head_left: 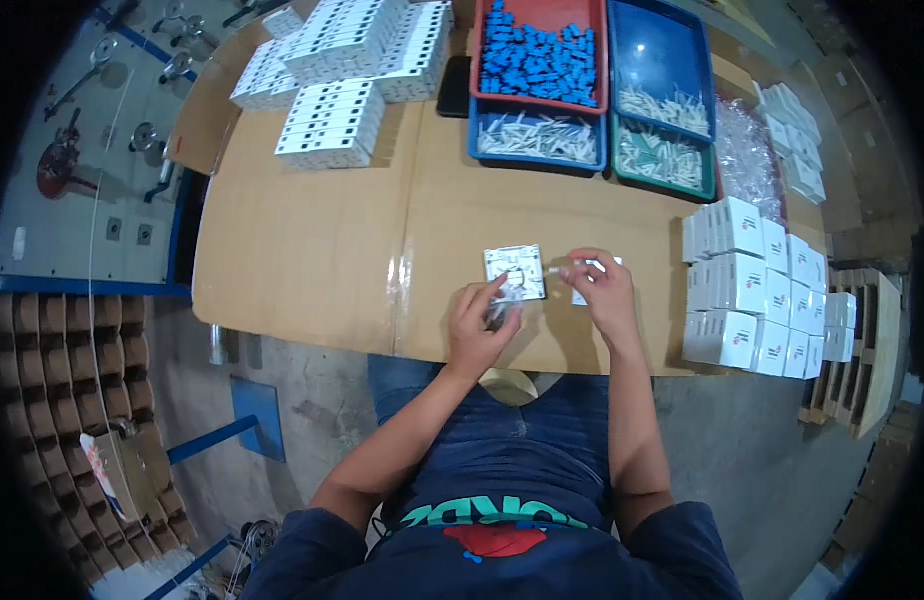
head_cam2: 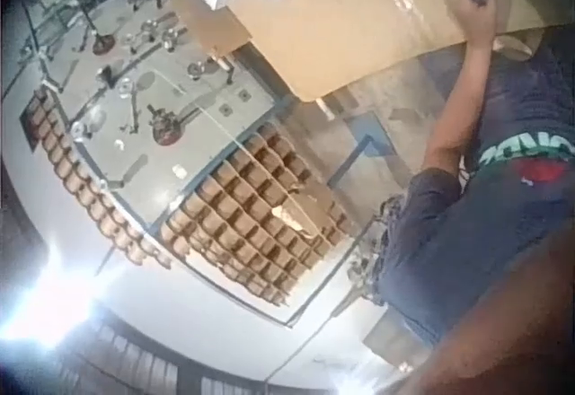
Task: Assembling an electronic component by placing a circuit board and a clear cover into a white plastic housing.
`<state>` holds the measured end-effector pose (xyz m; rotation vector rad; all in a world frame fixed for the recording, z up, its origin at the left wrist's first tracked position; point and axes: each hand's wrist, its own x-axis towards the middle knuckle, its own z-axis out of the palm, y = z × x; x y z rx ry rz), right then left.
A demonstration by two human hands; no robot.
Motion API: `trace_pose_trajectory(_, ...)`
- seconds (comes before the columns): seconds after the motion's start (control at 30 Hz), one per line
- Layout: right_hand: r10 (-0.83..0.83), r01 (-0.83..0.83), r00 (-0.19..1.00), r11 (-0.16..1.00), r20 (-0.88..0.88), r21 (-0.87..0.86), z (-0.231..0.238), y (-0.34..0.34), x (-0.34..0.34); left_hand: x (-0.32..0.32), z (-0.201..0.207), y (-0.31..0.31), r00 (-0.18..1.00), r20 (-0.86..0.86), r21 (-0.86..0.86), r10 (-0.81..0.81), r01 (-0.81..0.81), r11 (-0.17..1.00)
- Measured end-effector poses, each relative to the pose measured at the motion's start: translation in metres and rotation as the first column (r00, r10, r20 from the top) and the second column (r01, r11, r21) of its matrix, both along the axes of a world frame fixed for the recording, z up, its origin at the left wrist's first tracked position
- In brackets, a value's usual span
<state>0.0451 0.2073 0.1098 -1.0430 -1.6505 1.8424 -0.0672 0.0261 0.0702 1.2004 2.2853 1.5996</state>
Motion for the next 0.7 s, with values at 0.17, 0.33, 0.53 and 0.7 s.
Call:
trace_pose_trajectory(0.17,0.085,-0.094,0.989,0.993,-0.121,-0.066,-0.008,-0.038,0.008,0.003,0.013,-0.003,0.998,-0.063,-0.034,-0.021,0.019,0.999)
trace_pose_trajectory(0.33,0.167,-0.169,0.986,0.974,0.027,0.153,-0.001,-0.053,0.002,0.001,0.012,-0.006,0.992,-0.112,-0.013,-0.059,0.057,0.998)
trace_pose_trajectory(0.53,0.202,-0.233,0.957,0.963,0.208,0.137,0.018,-0.058,0.0,-0.002,0.017,-0.004,0.991,-0.105,0.001,-0.085,0.086,0.996)
trace_pose_trajectory(0.7,0.234,-0.272,0.961,0.901,0.148,0.339,0.018,-0.065,0.001,-0.001,0.016,-0.007,0.992,-0.075,0.001,-0.102,0.102,0.995)
